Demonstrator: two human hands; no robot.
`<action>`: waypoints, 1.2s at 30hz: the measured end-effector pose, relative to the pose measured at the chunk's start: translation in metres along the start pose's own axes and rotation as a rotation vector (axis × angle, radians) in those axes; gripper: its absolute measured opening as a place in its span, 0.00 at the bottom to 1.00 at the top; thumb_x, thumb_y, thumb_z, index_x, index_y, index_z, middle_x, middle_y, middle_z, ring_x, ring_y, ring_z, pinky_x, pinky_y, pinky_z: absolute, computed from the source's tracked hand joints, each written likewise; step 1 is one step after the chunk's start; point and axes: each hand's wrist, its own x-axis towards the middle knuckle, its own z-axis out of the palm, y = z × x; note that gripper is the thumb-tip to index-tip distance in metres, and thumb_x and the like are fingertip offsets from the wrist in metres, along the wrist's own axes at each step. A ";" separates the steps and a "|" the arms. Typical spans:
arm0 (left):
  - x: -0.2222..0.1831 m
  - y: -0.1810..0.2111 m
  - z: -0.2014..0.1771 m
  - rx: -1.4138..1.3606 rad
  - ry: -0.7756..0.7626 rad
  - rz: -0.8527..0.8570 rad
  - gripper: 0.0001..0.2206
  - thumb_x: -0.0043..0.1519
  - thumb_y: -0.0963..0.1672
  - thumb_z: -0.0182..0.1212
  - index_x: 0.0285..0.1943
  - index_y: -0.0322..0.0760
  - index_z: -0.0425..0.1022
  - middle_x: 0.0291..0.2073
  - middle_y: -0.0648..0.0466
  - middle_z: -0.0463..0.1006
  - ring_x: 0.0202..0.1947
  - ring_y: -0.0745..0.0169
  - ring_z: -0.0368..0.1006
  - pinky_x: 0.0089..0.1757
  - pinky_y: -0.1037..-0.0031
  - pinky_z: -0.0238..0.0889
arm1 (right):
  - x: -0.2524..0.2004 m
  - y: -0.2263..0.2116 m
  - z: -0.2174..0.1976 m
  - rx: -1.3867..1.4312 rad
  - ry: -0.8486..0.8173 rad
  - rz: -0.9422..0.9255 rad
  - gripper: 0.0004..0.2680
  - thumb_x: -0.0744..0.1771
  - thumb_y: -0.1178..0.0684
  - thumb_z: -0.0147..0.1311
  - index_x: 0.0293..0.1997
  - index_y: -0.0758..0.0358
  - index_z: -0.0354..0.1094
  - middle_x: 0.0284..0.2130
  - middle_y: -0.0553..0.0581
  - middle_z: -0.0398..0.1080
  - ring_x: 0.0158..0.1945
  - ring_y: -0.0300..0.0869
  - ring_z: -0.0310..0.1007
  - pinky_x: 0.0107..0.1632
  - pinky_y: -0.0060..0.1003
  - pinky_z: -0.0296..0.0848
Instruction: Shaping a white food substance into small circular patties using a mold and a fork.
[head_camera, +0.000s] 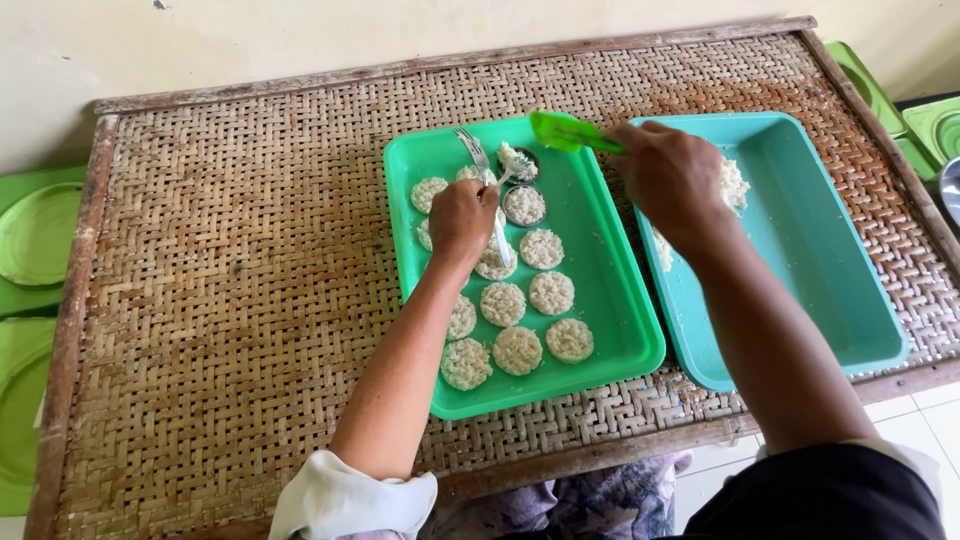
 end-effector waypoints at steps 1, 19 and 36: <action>0.002 -0.002 -0.002 0.000 -0.001 0.003 0.14 0.62 0.51 0.55 0.44 0.45 0.85 0.33 0.46 0.85 0.43 0.36 0.81 0.44 0.51 0.75 | -0.010 0.010 -0.007 -0.001 0.001 0.002 0.08 0.72 0.51 0.52 0.57 0.49 0.74 0.41 0.58 0.78 0.35 0.53 0.79 0.36 0.44 0.77; -0.067 0.042 -0.082 -0.572 0.032 0.106 0.12 0.67 0.48 0.60 0.40 0.37 0.83 0.16 0.64 0.63 0.14 0.76 0.52 0.18 0.78 0.43 | -0.111 0.025 0.015 0.243 0.584 -0.015 0.12 0.65 0.62 0.70 0.52 0.69 0.74 0.56 0.67 0.72 0.56 0.55 0.73 0.54 0.44 0.77; -0.050 0.022 -0.054 -0.445 0.115 -0.015 0.16 0.63 0.54 0.60 0.47 0.46 0.85 0.36 0.50 0.85 0.46 0.47 0.81 0.50 0.55 0.72 | 0.012 -0.035 0.050 1.032 0.397 0.015 0.09 0.73 0.61 0.47 0.59 0.73 0.68 0.37 0.66 0.71 0.28 0.40 0.71 0.28 0.32 0.73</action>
